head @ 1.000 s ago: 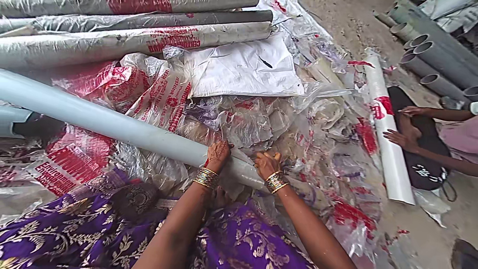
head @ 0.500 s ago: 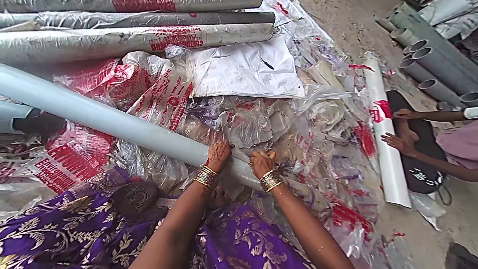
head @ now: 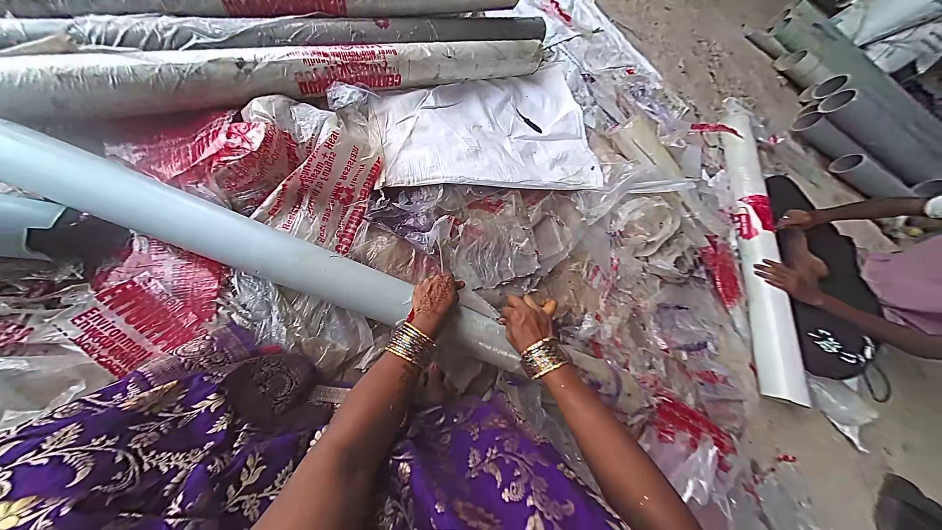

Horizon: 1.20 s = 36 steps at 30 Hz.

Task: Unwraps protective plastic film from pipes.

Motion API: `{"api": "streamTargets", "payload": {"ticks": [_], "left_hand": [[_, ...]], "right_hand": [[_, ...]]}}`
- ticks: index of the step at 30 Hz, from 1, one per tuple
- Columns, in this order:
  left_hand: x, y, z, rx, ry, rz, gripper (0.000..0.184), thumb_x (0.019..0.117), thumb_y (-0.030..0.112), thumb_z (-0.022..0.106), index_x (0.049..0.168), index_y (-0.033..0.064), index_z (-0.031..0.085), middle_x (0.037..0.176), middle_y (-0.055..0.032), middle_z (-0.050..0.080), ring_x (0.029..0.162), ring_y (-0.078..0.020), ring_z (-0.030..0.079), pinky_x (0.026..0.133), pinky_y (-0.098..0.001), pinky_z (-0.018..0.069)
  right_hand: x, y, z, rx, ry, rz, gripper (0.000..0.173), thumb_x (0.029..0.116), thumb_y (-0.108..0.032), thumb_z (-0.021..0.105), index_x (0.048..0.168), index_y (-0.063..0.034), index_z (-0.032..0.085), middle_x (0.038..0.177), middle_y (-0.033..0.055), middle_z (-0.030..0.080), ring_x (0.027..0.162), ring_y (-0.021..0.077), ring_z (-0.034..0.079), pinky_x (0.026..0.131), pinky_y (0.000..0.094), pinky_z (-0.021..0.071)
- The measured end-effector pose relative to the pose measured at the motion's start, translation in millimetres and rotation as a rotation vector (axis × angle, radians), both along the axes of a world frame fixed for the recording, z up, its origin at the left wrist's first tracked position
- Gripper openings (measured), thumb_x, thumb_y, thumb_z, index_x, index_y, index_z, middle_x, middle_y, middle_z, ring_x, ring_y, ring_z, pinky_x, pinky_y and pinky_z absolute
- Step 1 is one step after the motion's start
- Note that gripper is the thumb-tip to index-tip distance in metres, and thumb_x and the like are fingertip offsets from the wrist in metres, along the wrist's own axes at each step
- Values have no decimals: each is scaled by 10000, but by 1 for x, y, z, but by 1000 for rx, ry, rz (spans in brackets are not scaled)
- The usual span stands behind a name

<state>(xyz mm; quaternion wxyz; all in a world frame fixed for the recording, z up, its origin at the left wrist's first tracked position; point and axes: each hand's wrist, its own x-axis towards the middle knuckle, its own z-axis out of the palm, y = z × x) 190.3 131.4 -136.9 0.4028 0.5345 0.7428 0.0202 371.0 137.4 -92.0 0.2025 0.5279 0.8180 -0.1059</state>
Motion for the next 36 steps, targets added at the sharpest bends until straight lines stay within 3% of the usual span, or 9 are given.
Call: {"api": "streamTargets", "payload": {"ticks": [5, 9, 14, 17, 22, 25, 28, 33, 36], "left_hand": [[-4, 0, 4, -9, -7, 10, 521, 1107, 437, 385, 1352, 31, 601, 1350, -230, 638, 1289, -410, 597, 1028, -604, 471], [-2, -1, 4, -4, -4, 16, 522, 1108, 433, 383, 1369, 30, 588, 1357, -233, 633, 1294, -406, 594, 1035, -596, 469], [-1, -1, 5, -24, 1, -4, 533, 1115, 434, 360, 1377, 28, 583, 1365, -236, 628, 1300, -410, 589, 1039, -599, 464], [-2, 0, 7, -16, 6, -15, 528, 1117, 428, 357, 1375, 24, 578, 1369, -234, 624, 1304, -408, 586, 1043, -594, 461], [-1, -3, 5, -10, 8, 1, 526, 1113, 430, 366, 1382, 28, 574, 1367, -230, 628, 1295, -407, 593, 1041, -592, 465], [-1, -1, 5, -10, 15, 3, 533, 1115, 429, 360, 1388, 23, 573, 1371, -235, 625, 1300, -416, 587, 1037, -602, 465], [0, -2, 5, -17, 7, 1, 530, 1116, 426, 354, 1381, 25, 576, 1372, -238, 623, 1302, -412, 587, 1042, -602, 458], [-2, -1, 4, -3, 1, 12, 522, 1113, 423, 369, 1375, 25, 583, 1371, -231, 626, 1301, -402, 590, 1046, -589, 459], [-2, -1, 6, -21, -12, 29, 526, 1112, 427, 368, 1380, 27, 580, 1386, -222, 620, 1314, -391, 583, 1058, -587, 453]], "right_hand": [[19, 0, -4, -91, -100, -62, 241, 994, -60, 571, 1152, 13, 737, 1368, 164, 644, 1300, 401, 561, 1128, 715, 213], [32, 1, 4, -112, -206, -74, 249, 998, -60, 562, 1167, -2, 736, 1375, 147, 644, 1287, 393, 568, 1126, 693, 233], [11, -3, 1, 7, -31, -9, 207, 980, -112, 607, 1071, -23, 770, 1267, 157, 688, 1204, 407, 604, 1077, 694, 273], [6, -2, -2, -52, -45, -6, 259, 1002, -59, 542, 1158, -11, 743, 1326, 161, 662, 1255, 400, 579, 1107, 687, 249], [34, -4, -1, -87, -120, -51, 250, 1009, -68, 553, 1160, -9, 743, 1349, 158, 656, 1278, 416, 572, 1105, 724, 239], [30, -1, 8, -39, -119, -67, 228, 1002, -113, 587, 1124, -34, 763, 1316, 147, 674, 1252, 401, 585, 1094, 710, 255], [12, -3, -1, 84, 62, -9, 183, 960, -131, 644, 1016, -36, 790, 1195, 177, 714, 1148, 418, 637, 1052, 715, 292], [13, -6, -7, -50, -35, -19, 245, 972, -20, 580, 1161, 17, 733, 1305, 203, 660, 1233, 430, 596, 1093, 730, 259], [29, -6, 0, -91, -153, -87, 259, 977, -37, 585, 1196, -6, 721, 1339, 195, 652, 1274, 420, 583, 1112, 718, 255]]}}
